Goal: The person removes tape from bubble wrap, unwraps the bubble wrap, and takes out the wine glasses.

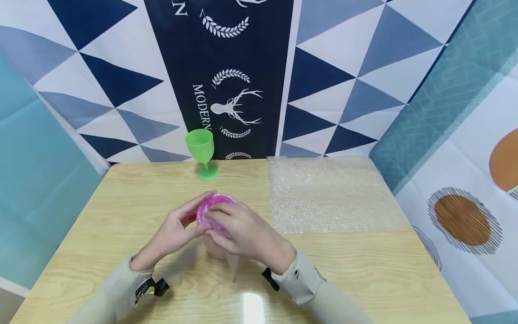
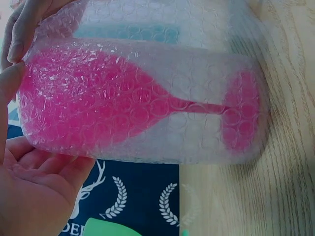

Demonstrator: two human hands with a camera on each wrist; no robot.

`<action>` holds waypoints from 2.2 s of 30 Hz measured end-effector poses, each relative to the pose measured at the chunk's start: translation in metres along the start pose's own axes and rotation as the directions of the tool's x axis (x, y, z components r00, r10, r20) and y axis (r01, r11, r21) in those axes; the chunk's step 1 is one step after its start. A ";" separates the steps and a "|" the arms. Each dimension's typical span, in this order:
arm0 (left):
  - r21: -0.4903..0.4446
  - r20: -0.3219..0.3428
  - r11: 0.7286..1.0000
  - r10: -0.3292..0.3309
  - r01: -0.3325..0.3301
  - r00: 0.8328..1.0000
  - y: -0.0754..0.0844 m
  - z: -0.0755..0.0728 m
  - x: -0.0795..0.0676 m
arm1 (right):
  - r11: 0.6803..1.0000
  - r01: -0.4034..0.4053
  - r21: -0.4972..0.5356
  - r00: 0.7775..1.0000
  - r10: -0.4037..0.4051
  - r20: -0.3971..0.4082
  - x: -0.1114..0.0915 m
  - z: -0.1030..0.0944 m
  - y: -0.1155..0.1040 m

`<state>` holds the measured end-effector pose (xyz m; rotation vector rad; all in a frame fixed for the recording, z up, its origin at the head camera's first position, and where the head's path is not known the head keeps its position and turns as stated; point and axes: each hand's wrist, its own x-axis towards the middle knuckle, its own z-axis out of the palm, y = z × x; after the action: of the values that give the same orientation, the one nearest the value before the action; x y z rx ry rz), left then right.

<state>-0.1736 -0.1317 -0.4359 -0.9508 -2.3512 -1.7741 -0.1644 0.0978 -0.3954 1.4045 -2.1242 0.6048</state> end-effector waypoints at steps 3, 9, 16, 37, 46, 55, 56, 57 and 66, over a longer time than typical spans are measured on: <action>-0.009 0.007 1.000 -0.005 0.005 1.000 0.000 0.001 0.001 | 1.000 0.016 0.000 1.000 -0.016 -0.020 -0.002 0.001 0.001; -0.018 0.008 1.000 -0.012 0.012 1.000 0.001 0.001 0.001 | 0.998 0.052 0.022 0.998 -0.051 -0.043 -0.003 -0.001 0.004; -0.021 0.005 0.999 -0.034 0.034 0.999 0.004 -0.001 0.002 | 0.995 0.091 0.032 0.992 -0.088 -0.086 -0.002 -0.004 0.007; -0.017 0.000 0.992 -0.122 0.121 0.993 0.009 -0.003 0.000 | 0.995 -0.056 0.078 0.995 0.062 -0.082 -0.010 -0.027 0.016; 0.013 -0.006 0.985 -0.174 0.174 0.985 0.012 -0.003 0.003 | 0.988 -0.130 0.083 0.984 0.139 -0.110 -0.020 -0.032 0.023; 0.048 -0.011 0.989 -0.136 0.136 0.991 0.013 -0.003 0.002 | 0.984 -0.151 0.092 0.978 0.162 -0.129 -0.025 -0.030 0.024; 0.078 -0.017 0.991 -0.110 0.111 0.994 0.013 -0.004 0.001 | 0.984 -0.154 0.094 0.979 0.165 -0.121 -0.024 -0.030 0.023; 0.119 -0.024 0.990 -0.073 0.075 0.997 0.013 -0.004 0.000 | 0.984 -0.155 0.093 0.980 0.165 -0.115 -0.024 -0.029 0.023; 0.576 0.085 0.707 0.449 -0.411 0.890 0.028 -0.011 0.003 | 0.986 -0.160 0.044 0.981 0.164 -0.105 -0.019 -0.023 0.019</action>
<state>-0.1661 -0.1357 -0.4071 -1.1732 -2.1627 -0.8141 -0.1718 0.1327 -0.3913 1.1959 -2.1632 0.7675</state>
